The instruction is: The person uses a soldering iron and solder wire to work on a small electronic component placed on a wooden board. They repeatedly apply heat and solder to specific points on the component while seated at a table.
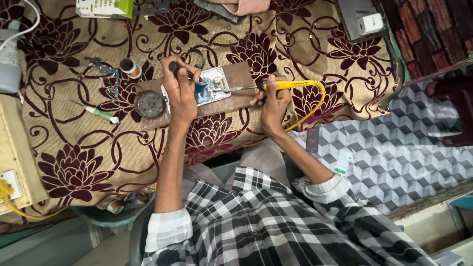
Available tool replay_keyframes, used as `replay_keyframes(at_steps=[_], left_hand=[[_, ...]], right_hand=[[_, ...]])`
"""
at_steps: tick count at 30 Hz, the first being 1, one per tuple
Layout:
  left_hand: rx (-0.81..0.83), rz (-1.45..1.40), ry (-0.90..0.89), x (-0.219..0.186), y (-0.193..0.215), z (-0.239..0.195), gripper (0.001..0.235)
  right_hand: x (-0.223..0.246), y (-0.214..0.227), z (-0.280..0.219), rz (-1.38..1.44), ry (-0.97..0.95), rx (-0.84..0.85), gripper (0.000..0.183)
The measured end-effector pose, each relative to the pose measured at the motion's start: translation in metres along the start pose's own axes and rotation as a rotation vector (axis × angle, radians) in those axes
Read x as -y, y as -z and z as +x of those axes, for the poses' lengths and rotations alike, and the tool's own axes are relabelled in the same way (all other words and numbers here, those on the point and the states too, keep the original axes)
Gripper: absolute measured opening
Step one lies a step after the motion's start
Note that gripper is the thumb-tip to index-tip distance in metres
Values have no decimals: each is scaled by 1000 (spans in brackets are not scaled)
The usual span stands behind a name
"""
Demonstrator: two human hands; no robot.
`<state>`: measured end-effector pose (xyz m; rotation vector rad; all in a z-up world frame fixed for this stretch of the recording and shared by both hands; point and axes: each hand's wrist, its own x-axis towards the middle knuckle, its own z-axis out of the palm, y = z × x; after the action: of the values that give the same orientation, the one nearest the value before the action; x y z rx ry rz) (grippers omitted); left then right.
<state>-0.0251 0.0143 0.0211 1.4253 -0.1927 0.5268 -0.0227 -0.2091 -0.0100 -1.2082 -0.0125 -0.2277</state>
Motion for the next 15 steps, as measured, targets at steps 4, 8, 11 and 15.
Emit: replay_keyframes(at_steps=[4, 8, 11, 15], left_hand=[[-1, 1, -12, 4, 2, 0, 45], [-16, 53, -14, 12, 3, 2, 44], [-10, 46, -24, 15, 3, 2, 43], [7, 68, -20, 10, 3, 1, 44]], right_hand=[[-1, -1, 4, 60, -15, -7, 35], [-2, 1, 4, -67, 8, 7, 37], [-1, 0, 4, -84, 25, 15, 38], [0, -3, 5, -21, 36, -1, 36]])
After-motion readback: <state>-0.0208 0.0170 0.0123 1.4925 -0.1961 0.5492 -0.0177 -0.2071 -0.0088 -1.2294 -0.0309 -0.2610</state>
